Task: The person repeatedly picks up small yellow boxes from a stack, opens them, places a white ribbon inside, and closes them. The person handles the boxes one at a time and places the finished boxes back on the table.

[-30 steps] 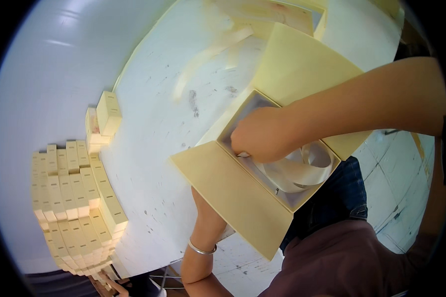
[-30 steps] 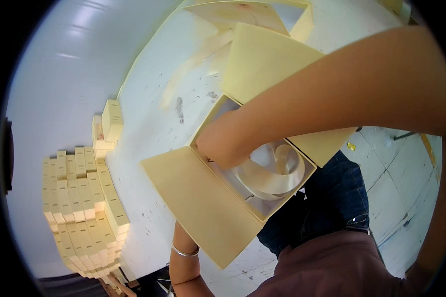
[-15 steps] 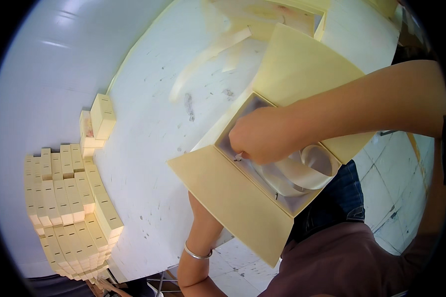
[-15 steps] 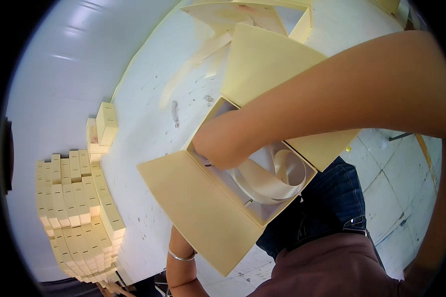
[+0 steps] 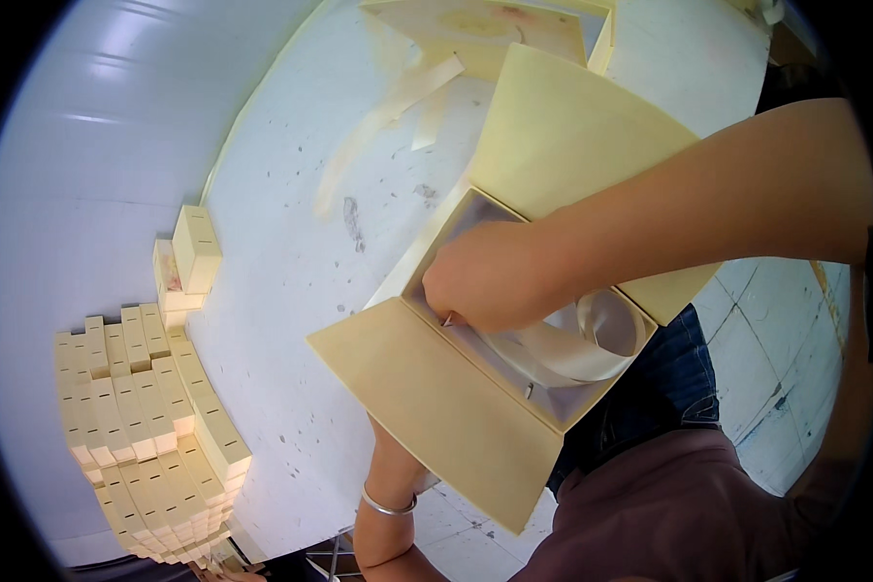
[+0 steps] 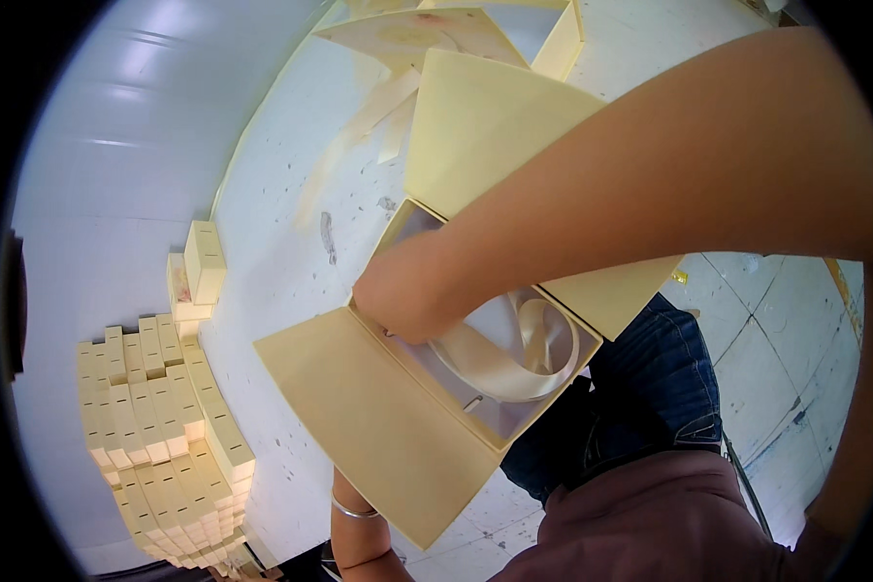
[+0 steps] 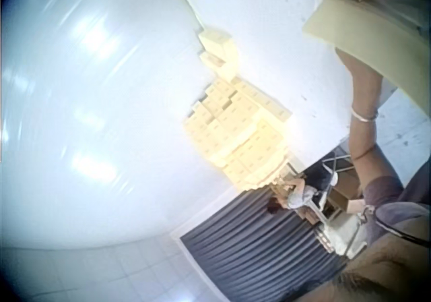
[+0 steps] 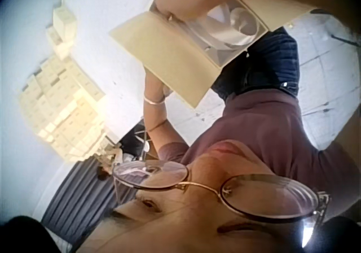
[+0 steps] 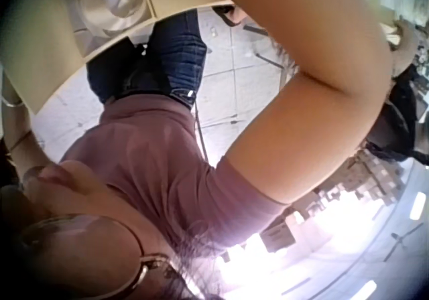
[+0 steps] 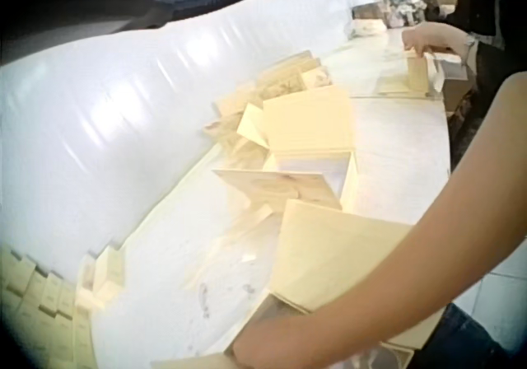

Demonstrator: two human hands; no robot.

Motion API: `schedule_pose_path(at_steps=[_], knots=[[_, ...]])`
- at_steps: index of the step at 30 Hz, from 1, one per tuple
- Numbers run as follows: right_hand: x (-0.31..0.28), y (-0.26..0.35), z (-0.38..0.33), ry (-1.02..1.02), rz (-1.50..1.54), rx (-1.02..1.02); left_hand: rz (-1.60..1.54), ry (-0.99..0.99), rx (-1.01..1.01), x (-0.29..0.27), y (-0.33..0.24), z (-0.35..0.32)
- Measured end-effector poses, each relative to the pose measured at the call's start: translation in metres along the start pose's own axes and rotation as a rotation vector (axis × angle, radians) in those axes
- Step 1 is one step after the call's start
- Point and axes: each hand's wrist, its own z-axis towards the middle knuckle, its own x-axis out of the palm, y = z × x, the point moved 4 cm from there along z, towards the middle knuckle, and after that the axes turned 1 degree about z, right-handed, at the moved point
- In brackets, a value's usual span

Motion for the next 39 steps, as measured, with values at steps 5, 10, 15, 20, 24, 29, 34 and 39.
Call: schedule_pose_path(at_steps=[5,10,15,20,24,29,34,39], knots=[[-0.003,0.007,0.0,0.032,0.043,-0.07,-0.039,0.02,-0.026,-0.001,0.004,-0.001],[-0.018,0.005,-0.004,0.005,0.037,0.167,0.39,0.021,-0.133,-0.044,0.022,-0.015],[-0.018,-0.002,-0.011,-0.208,-0.124,0.033,0.381,-0.131,-0.557,-0.141,0.072,-0.096],[-0.037,0.009,-0.019,-0.096,-0.315,0.118,0.389,-0.32,-0.746,-0.182,0.104,-0.189],[-0.044,0.024,-0.043,-0.117,-0.601,0.026,0.582,-0.407,-0.817,-0.201,0.115,-0.216],[-0.048,0.042,-0.061,-0.162,-0.601,-0.248,0.931,-0.697,-0.523,-0.187,0.042,-0.175],[-0.005,0.031,-0.071,0.256,-0.699,-0.243,0.35,-0.271,-0.203,-0.105,0.007,-0.107],[0.012,0.013,-0.065,0.234,-0.894,-0.372,0.151,0.186,-0.008,-0.024,-0.033,-0.059]])
